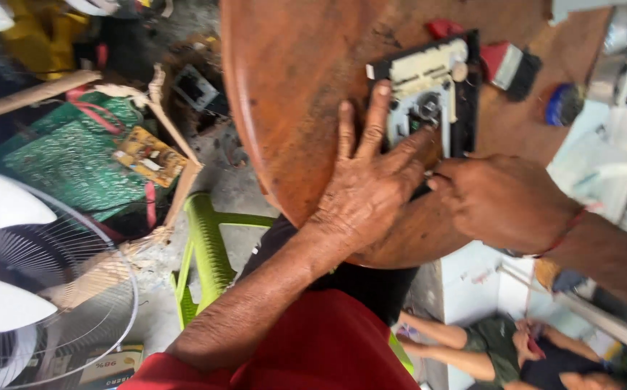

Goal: The person uses a screwdriver to remove screws from a disassembled electronic device, likely a VCR or DVD player, placed on a wooden table. They then use a small orange tool to manipulate internal components and wires before continuing to unscrew parts of the device.

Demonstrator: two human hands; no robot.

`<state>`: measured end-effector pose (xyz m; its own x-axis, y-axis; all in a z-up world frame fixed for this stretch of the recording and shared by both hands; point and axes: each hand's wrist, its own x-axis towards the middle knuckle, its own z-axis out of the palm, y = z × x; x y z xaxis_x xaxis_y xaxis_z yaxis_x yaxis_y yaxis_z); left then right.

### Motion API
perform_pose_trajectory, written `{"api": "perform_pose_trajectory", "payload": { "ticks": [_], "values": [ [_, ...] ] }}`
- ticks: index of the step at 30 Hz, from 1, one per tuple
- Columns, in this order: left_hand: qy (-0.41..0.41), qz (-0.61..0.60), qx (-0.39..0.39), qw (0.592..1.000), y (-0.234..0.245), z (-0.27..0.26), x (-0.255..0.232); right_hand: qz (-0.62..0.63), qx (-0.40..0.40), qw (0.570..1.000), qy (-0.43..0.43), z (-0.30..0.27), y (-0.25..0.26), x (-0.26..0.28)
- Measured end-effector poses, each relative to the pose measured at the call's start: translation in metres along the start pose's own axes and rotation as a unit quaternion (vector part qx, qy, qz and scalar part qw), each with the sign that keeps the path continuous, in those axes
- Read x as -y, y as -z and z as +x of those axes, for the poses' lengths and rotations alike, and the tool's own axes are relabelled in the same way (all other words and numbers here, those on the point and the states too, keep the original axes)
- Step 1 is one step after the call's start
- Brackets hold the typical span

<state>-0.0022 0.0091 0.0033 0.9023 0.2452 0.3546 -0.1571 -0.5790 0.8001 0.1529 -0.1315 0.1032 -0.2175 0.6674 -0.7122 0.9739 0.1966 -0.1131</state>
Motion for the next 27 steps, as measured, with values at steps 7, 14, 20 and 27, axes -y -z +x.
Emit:
{"api": "perform_pose_trajectory", "payload": {
  "ticks": [7, 14, 20, 27],
  "values": [
    [0.012, -0.027, 0.029, 0.999, 0.001, 0.006, 0.001, -0.183, -0.03, 0.965, -0.186, 0.014, 0.044, 0.043],
    [-0.003, -0.035, -0.009, 0.999, 0.001, 0.006, -0.002, -0.334, -0.049, 0.936, -0.102, 0.017, 0.039, 0.042],
    [-0.02, -0.013, -0.02, 1.0, -0.002, 0.003, -0.002, 0.17, 0.085, 0.923, -0.333, 0.011, 0.072, 0.038],
    [-0.027, -0.023, -0.014, 0.999, 0.001, 0.005, -0.002, 0.177, 0.063, 0.929, -0.319, 0.014, 0.046, 0.033]
  ]
}}
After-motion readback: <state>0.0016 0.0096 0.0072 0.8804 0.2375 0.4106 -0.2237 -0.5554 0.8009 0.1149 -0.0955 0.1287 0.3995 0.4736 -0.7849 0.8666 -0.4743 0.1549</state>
